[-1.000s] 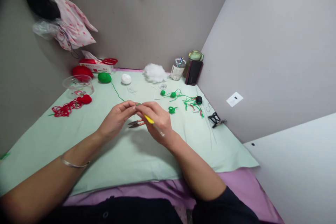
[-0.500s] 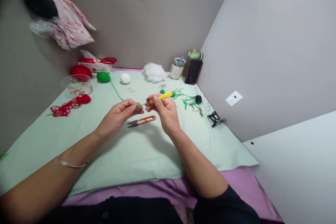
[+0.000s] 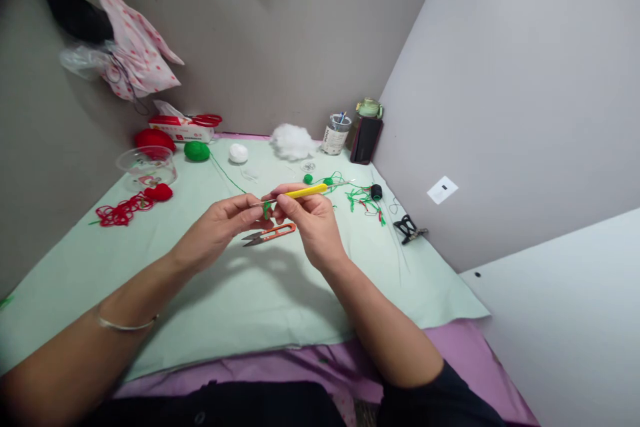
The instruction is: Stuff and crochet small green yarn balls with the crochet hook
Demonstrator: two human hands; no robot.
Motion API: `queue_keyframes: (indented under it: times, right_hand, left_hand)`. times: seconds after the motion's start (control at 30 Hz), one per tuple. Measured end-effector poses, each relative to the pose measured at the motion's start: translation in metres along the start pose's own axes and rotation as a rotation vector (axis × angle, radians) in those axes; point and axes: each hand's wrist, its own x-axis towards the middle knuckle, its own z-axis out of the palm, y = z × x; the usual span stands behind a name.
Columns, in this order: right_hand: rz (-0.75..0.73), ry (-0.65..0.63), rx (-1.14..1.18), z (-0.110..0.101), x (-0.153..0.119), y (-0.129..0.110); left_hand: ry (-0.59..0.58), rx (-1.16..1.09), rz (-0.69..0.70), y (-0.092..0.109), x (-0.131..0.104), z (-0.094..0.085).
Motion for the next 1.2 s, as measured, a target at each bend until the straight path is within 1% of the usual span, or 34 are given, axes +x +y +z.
queue_keyframes:
  times: [0.03, 0.07, 0.1, 0.13, 0.17, 0.2, 0.23, 0.3, 0.37, 0.43, 0.47, 0.5, 0.53, 0.57, 0.63, 0.67, 0.7, 0.73, 0.77, 0.8, 0.83, 0.9, 0.97, 1.0, 1.03, 1.1, 1.13, 1.17, 1.2]
  right_hand:
    - [0.02, 0.014, 0.023, 0.0, -0.002, -0.004]
    - [0.037, 0.025, 0.047, 0.001, -0.004, -0.008]
    - [0.052, 0.034, 0.065, 0.0, -0.007, -0.011]
    - [0.061, 0.041, 0.078, 0.0, -0.01, -0.013]
    - [0.061, 0.047, 0.086, 0.0, -0.014, -0.014]
    - [0.053, 0.052, 0.09, 0.0, -0.018, -0.015]
    - [0.039, 0.055, 0.094, 0.001, -0.022, -0.014]
    - [0.006, 0.052, 0.094, 0.005, -0.03, -0.011]
    - [-0.022, 0.029, 0.082, 0.01, -0.04, -0.007]
    - [-0.024, -0.022, 0.07, 0.016, -0.05, -0.002]
    - [-0.018, -0.052, 0.071, 0.019, -0.054, 0.0]
    - [-0.014, -0.074, 0.077, 0.021, -0.058, 0.002]
    - [-0.015, -0.084, 0.086, 0.022, -0.061, 0.003]
    - [-0.022, -0.078, 0.096, 0.022, -0.063, 0.003]
    - [-0.042, -0.023, 0.109, 0.019, -0.065, 0.003]
    - [-0.051, 0.012, 0.113, 0.017, -0.065, 0.002]
    - [-0.054, 0.045, 0.113, 0.016, -0.065, 0.002]
    - [-0.053, 0.073, 0.112, 0.014, -0.065, 0.001]
    - [-0.05, 0.094, 0.113, 0.013, -0.066, 0.001]
    - [-0.044, 0.106, 0.116, 0.013, -0.067, 0.0]
    - [-0.036, 0.109, 0.123, 0.013, -0.068, 0.0]
    - [-0.021, 0.079, 0.156, 0.017, -0.075, -0.002]
    - [-0.003, -0.013, 0.2, 0.021, -0.085, -0.004]
    - [0.007, -0.075, 0.224, 0.022, -0.09, -0.006]
    - [0.012, -0.141, 0.251, 0.023, -0.095, -0.007]
    - [0.014, -0.252, 0.298, 0.024, -0.103, -0.009]
    - [0.008, -0.28, 0.31, 0.024, -0.104, -0.009]
    - [-0.002, -0.28, 0.309, 0.023, -0.105, -0.009]
    - [-0.017, -0.251, 0.292, 0.023, -0.103, -0.008]
  left_hand:
    - [-0.034, 0.095, -0.025, 0.008, -0.001, -0.004]
    - [-0.037, 0.179, -0.027, 0.016, -0.003, -0.007]
    - [-0.001, 0.216, -0.002, 0.025, -0.005, -0.009]
    - [0.061, 0.183, 0.037, 0.032, -0.008, -0.011]
    - [0.103, 0.12, 0.062, 0.037, -0.012, -0.01]
    - [0.113, 0.035, 0.062, 0.041, -0.016, -0.008]
    - [0.111, -0.069, 0.055, 0.044, -0.02, -0.004]
    - [0.07, -0.256, 0.025, 0.043, -0.028, 0.008]
    - [0.067, -0.375, 0.05, 0.04, -0.033, 0.021]
    - [0.164, -0.425, 0.135, 0.038, -0.033, 0.031]
    - [0.211, -0.394, 0.188, 0.038, -0.032, 0.033]
    - [0.241, -0.304, 0.223, 0.04, -0.03, 0.033]
    - [0.246, -0.155, 0.247, 0.041, -0.029, 0.031]
    - [0.23, 0.041, 0.253, 0.044, -0.029, 0.027]
    - [0.194, 0.458, 0.239, 0.048, -0.032, 0.016]
    - [0.217, 0.589, 0.24, 0.049, -0.035, 0.01]
    - [0.262, 0.638, 0.237, 0.05, -0.039, 0.004]
    - [0.313, 0.605, 0.236, 0.051, -0.043, 0.0]
    - [0.33, 0.495, 0.239, 0.051, -0.048, -0.002]
    - [0.287, 0.341, 0.244, 0.05, -0.052, -0.002]
    - [0.195, 0.192, 0.23, 0.048, -0.056, 0.001]
    - [0.04, -0.008, 0.147, 0.045, -0.061, 0.012]
    - [-0.062, -0.127, 0.058, 0.042, -0.064, 0.026]
    - [-0.098, -0.198, 0.075, 0.042, -0.065, 0.033]
    - [-0.098, -0.25, 0.11, 0.041, -0.065, 0.039]
    - [-0.056, -0.22, 0.205, 0.04, -0.066, 0.046]
    - [-0.018, -0.14, 0.259, 0.038, -0.065, 0.047]
    - [0.028, -0.024, 0.315, 0.037, -0.065, 0.047]
    - [0.07, 0.11, 0.368, 0.034, -0.064, 0.047]
